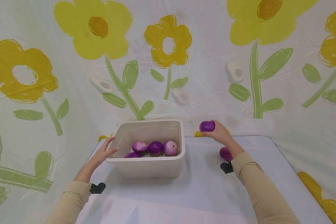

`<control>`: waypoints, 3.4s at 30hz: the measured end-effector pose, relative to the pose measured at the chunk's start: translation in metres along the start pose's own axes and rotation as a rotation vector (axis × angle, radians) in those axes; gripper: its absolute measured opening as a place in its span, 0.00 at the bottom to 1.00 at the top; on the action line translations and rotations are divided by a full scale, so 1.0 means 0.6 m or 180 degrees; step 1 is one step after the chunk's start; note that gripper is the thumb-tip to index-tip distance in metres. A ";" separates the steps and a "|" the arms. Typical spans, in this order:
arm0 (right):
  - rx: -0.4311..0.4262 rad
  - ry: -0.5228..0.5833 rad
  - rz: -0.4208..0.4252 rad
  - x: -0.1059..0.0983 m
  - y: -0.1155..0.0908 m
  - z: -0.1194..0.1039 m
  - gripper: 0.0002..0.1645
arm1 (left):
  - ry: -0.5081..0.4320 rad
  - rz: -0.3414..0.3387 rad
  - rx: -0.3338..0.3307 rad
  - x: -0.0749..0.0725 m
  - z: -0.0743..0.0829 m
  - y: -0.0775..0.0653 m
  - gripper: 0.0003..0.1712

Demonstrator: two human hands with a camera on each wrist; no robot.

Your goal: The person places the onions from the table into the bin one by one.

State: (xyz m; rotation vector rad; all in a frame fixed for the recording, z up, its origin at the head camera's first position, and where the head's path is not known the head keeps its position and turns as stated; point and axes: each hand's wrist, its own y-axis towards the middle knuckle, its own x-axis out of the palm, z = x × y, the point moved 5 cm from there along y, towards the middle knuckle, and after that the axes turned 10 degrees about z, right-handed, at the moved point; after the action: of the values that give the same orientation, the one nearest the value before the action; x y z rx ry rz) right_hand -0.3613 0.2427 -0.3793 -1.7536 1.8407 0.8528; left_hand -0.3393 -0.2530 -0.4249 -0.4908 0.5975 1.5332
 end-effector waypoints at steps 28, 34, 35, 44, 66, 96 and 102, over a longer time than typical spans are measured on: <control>-0.0221 0.0113 -0.0192 0.024 0.048 -0.156 0.48 | -0.0065 -0.0006 -0.0061 -0.002 0.007 -0.005 0.44; -0.0312 0.0071 -0.0246 0.045 0.049 -0.186 0.47 | -0.0044 -0.0002 -0.0019 -0.002 0.006 -0.004 0.43; -0.0326 0.0076 -0.0267 0.049 0.049 -0.191 0.47 | -0.0040 -0.0005 -0.0025 -0.002 0.005 -0.004 0.43; -0.0484 -0.0030 -0.0345 0.091 0.055 -0.229 0.47 | 0.0028 -0.0009 -0.0043 -0.003 0.003 -0.007 0.42; -0.0653 -0.0435 -0.0481 0.166 0.050 -0.280 0.51 | -0.0021 -0.0022 -0.0073 -0.003 0.004 -0.004 0.45; -0.0172 -0.0259 -0.0256 0.018 0.028 -0.018 0.40 | -0.0011 0.0015 -0.0027 -0.003 0.004 -0.003 0.44; -0.0048 -0.0177 -0.0142 0.003 0.006 0.060 0.41 | -0.0005 -0.0007 -0.0056 -0.003 0.004 -0.003 0.45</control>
State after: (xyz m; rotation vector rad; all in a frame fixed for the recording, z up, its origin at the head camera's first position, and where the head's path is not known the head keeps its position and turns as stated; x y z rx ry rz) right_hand -0.3685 0.2665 -0.4054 -1.7556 1.7574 0.8912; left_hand -0.3373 -0.2530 -0.4219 -0.5035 0.5825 1.5379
